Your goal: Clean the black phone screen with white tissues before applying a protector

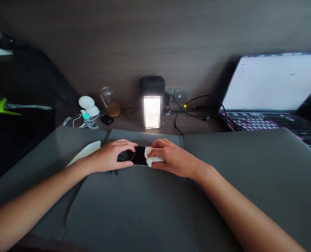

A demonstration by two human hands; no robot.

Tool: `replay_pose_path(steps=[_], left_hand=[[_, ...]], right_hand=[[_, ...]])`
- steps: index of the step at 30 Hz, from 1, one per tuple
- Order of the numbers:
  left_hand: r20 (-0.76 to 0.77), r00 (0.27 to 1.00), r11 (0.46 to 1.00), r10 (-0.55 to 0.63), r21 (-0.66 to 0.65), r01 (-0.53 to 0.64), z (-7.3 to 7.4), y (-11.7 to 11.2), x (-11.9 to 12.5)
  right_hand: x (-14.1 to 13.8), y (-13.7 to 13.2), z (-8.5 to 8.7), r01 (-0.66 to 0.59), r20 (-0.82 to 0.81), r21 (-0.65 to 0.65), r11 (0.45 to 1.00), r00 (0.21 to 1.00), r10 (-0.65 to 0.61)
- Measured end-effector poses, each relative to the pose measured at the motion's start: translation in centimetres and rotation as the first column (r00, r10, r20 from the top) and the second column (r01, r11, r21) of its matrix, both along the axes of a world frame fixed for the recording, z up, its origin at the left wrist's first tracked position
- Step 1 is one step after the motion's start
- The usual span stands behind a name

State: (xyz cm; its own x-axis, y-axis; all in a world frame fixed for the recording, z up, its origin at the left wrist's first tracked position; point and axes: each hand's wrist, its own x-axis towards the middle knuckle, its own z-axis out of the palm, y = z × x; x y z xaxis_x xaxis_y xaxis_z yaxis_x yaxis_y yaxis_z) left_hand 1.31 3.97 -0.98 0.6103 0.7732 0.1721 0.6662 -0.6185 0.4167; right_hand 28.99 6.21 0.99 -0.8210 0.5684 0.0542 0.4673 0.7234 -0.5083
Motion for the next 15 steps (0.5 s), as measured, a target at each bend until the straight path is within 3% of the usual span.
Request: replay_pose_path(steps=[15], left_hand=[[0.009, 1.000, 1.000, 0.007, -0.006, -0.007, -0.05, -0.07, 0.07]], right_hand=[[-0.60, -0.52, -0.47, 0.008, -0.047, 0.088, 0.996, 0.999, -0.004]])
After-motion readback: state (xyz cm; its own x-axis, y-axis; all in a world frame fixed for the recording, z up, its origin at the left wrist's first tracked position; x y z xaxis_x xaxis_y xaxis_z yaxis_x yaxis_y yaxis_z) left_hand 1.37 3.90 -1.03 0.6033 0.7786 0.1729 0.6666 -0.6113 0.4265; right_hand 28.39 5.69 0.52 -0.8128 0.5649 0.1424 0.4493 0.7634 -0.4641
